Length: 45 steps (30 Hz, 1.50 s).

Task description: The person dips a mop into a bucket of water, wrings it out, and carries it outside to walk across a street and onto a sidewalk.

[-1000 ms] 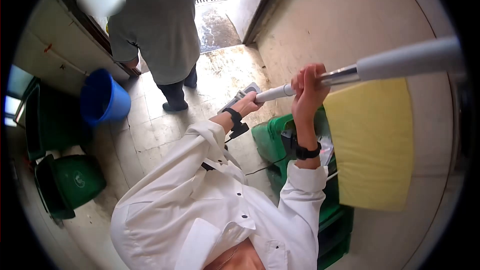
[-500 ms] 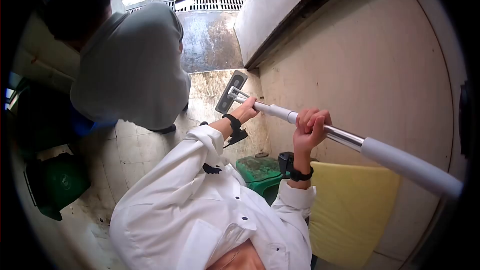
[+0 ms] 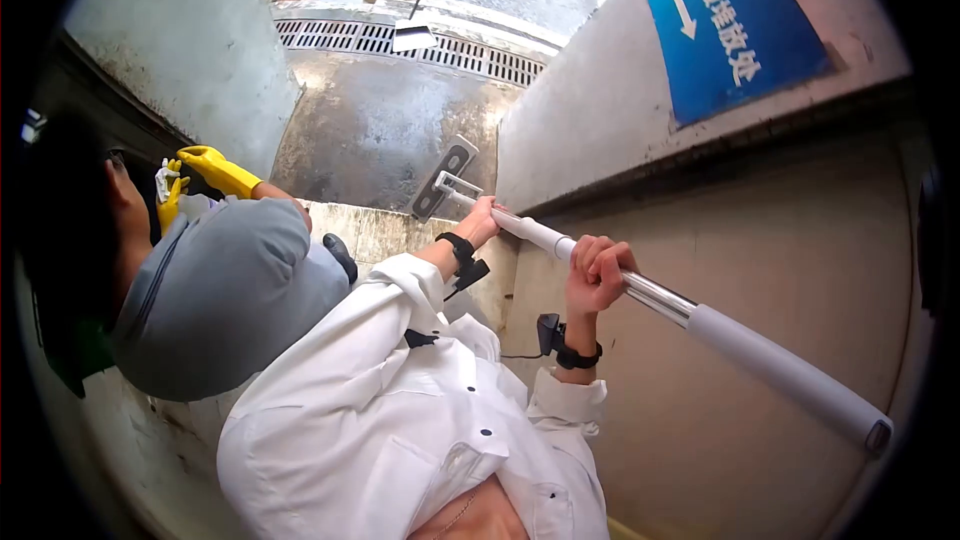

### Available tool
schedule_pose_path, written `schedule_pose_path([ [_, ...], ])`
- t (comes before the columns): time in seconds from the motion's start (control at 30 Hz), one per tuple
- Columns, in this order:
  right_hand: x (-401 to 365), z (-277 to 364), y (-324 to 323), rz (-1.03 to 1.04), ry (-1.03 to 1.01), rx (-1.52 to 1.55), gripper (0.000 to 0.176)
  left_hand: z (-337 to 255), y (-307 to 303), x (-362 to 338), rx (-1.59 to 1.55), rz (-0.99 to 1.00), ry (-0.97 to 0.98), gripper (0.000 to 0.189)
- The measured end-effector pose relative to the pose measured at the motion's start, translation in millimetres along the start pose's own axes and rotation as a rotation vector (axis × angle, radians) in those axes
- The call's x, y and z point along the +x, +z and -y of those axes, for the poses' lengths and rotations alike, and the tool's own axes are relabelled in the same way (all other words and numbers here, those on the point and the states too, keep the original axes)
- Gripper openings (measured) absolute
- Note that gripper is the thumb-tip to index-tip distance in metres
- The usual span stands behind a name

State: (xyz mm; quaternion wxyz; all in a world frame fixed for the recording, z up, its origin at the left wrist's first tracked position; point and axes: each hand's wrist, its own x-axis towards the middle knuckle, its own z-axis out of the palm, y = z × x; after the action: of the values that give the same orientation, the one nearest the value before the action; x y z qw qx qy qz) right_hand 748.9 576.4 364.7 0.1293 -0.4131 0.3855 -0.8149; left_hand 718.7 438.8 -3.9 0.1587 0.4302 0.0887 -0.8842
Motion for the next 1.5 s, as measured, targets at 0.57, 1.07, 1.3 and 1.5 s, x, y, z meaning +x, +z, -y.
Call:
schedule_pose_path([
  [0.57,298.8,-279.9,52.3,0.324,0.180,0.191,0.020,-327.3,194.0,83.9,0.058,0.131,0.574,0.029],
  [1.07,504.6,-516.8,164.4,0.267,0.312,0.127,0.024,-617.8,302.8,219.2,-0.135,-0.059,0.306,0.044],
  [1.3,590.4,-682.7,212.7,0.431,0.379,0.221,0.034,-790.5,341.7,272.1,-0.362,-0.145,0.279,0.044],
  [1.5,670.9,-802.0,282.4,0.684,0.461,0.266,0.034,-936.2,354.5,295.2,-0.528,-0.075,0.457,0.031],
])
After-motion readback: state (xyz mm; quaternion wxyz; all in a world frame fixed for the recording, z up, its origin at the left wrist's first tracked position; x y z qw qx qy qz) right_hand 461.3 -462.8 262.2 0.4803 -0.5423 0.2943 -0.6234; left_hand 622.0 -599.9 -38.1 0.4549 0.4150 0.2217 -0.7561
